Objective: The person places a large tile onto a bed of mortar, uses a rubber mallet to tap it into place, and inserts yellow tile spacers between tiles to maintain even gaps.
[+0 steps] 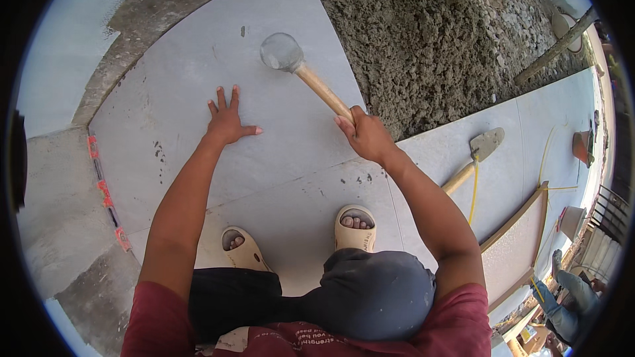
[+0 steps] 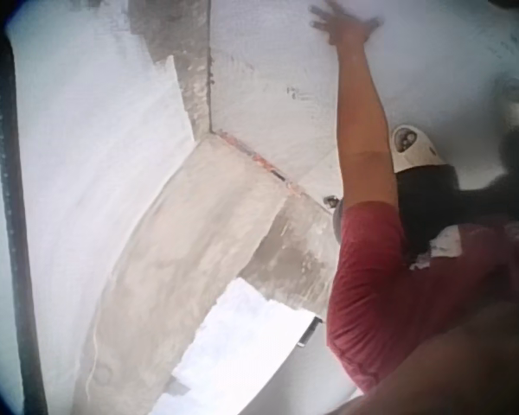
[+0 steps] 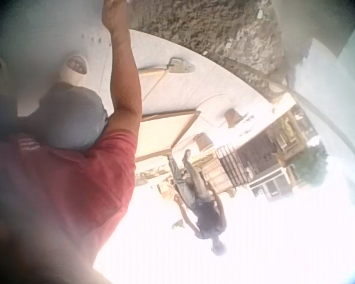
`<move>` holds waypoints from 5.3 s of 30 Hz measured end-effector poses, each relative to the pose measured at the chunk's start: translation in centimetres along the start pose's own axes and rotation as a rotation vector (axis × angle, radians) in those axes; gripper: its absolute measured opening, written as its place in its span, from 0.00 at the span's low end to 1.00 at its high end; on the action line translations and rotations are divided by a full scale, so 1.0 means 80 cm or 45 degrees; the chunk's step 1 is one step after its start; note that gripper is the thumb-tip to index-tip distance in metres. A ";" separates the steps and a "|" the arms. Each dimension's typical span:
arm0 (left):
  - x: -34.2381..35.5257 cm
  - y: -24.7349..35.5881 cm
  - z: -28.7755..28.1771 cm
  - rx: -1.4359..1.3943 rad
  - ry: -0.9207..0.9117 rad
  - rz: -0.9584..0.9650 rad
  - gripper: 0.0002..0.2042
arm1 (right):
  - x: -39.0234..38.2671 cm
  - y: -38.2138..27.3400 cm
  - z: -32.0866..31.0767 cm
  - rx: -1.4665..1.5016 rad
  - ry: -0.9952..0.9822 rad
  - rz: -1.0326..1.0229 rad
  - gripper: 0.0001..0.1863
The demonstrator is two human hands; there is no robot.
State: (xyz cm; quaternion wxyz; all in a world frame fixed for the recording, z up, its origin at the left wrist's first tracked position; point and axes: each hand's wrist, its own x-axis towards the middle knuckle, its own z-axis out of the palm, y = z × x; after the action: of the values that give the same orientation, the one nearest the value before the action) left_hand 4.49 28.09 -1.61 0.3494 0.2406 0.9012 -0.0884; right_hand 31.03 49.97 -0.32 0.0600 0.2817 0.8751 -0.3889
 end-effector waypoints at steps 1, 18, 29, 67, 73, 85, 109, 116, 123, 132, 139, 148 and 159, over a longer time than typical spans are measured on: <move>0.000 -0.007 0.003 0.003 0.021 -0.008 0.68 | -0.005 -0.019 -0.014 0.110 -0.011 0.044 0.25; 0.003 -0.013 0.006 0.077 0.057 -0.077 0.67 | -0.134 -0.012 0.011 0.619 0.303 0.049 0.26; 0.012 -0.097 -0.036 0.474 -0.086 0.043 0.63 | -0.006 -0.180 -0.096 0.577 -0.149 0.184 0.23; 0.002 -0.228 -0.019 0.056 -0.004 0.000 0.68 | 0.215 -0.330 0.209 0.668 0.379 -0.391 0.26; -0.019 -0.263 -0.003 0.035 -0.003 0.017 0.68 | 0.218 -0.393 0.151 0.507 -0.024 -0.082 0.29; -0.025 -0.294 0.020 0.104 0.164 0.228 0.64 | 0.087 -0.265 0.107 0.259 -0.236 0.021 0.31; -0.019 -0.067 -0.016 0.291 -0.151 -0.009 0.74 | 0.005 -0.157 -0.033 0.533 0.042 -0.277 0.25; 0.012 -0.054 -0.032 0.111 -0.119 -0.042 0.76 | 0.160 -0.123 -0.011 0.389 -0.173 0.114 0.27; 0.013 -0.053 -0.036 0.108 -0.154 -0.094 0.78 | 0.177 -0.145 -0.002 0.630 0.201 -0.317 0.28; 0.008 -0.069 -0.028 0.020 -0.122 -0.062 0.76 | 0.174 -0.164 -0.041 0.612 0.038 -0.163 0.29; 0.013 -0.054 -0.029 0.082 -0.087 -0.027 0.76 | 0.096 -0.027 0.002 0.177 -0.152 0.050 0.29; -0.065 -0.064 0.031 0.286 -0.073 0.063 0.76 | -0.004 -0.103 -0.090 0.678 -0.165 -0.286 0.24; -0.071 -0.071 0.036 0.230 -0.073 0.039 0.75 | -0.016 -0.055 -0.087 0.291 -0.244 -0.066 0.31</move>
State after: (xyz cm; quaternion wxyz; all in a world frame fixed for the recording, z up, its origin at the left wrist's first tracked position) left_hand 7.03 20.12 0.00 0.3532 0.2823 0.8754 -0.1708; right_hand 30.52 52.02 7.72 0.1009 0.2256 0.8224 -0.5125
